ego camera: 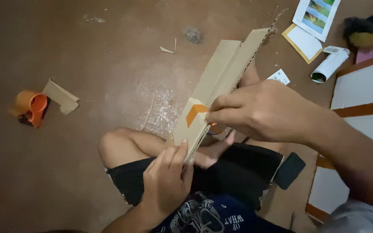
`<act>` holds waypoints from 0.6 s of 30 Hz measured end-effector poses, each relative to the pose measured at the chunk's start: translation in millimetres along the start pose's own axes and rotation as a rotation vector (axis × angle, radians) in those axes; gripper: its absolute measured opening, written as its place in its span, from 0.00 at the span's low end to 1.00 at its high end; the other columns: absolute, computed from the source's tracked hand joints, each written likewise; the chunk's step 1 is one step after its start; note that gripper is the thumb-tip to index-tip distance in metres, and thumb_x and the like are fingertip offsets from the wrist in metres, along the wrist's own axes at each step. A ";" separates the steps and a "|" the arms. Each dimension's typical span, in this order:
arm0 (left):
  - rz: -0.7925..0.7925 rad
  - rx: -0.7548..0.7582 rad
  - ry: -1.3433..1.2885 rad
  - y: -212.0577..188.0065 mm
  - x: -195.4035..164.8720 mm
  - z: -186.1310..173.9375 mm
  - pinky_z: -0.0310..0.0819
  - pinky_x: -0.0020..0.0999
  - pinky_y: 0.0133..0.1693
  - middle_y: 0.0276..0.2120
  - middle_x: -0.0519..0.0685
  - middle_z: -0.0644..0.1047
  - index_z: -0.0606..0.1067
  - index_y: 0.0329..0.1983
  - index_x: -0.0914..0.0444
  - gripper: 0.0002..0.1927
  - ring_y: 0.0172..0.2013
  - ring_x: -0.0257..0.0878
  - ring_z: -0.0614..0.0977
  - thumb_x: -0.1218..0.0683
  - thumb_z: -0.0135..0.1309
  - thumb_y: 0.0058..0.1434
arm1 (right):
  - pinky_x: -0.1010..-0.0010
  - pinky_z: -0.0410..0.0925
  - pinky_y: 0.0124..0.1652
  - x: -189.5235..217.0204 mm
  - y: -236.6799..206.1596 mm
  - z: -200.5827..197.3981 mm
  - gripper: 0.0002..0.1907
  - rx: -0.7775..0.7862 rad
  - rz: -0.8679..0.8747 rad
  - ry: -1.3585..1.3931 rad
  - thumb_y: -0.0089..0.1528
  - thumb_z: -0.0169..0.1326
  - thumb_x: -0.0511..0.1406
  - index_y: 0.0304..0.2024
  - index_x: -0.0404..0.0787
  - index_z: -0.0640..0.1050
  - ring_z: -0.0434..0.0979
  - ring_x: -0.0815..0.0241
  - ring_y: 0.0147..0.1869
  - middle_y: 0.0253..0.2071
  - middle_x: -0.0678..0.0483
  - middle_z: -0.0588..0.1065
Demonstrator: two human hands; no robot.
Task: The person cuts a large piece of cardboard with scissors, then folds and assembles it into a rectangular box. They secure the box's seams and flaps using a tape dispenser and adhesive tape.
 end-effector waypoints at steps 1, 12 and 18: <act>-0.007 0.008 0.000 1.3 0.3 0.1 0.77 0.40 0.36 0.40 0.56 0.76 0.72 0.58 0.70 0.25 0.35 0.50 0.81 0.60 0.62 0.57 | 0.67 0.73 0.30 -0.7 6.6 0.8 0.20 0.035 0.007 -0.025 0.49 0.62 0.33 0.46 0.43 0.83 0.82 0.59 0.35 0.42 0.59 0.81; -0.041 0.032 -0.013 21.6 -11.4 30.7 0.77 0.38 0.36 0.39 0.55 0.77 0.73 0.58 0.69 0.25 0.35 0.50 0.82 0.57 0.63 0.58 | 0.66 0.70 0.25 -42.6 -27.0 16.0 0.15 0.110 0.054 -0.029 0.51 0.59 0.31 0.41 0.43 0.83 0.79 0.60 0.24 0.35 0.61 0.80; -0.196 0.151 -0.001 44.6 4.6 59.9 0.77 0.40 0.36 0.41 0.54 0.77 0.74 0.58 0.67 0.33 0.37 0.51 0.83 0.52 0.68 0.49 | 0.67 0.71 0.30 -71.5 -41.2 -46.8 0.16 -0.057 0.037 -0.175 0.50 0.57 0.30 0.41 0.42 0.81 0.81 0.57 0.33 0.39 0.55 0.80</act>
Point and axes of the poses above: each hand's wrist, its own y-axis towards the middle knuckle, its own z-axis out of the palm, x = y × z, the point moved 10 cm from there along y, towards the middle knuckle
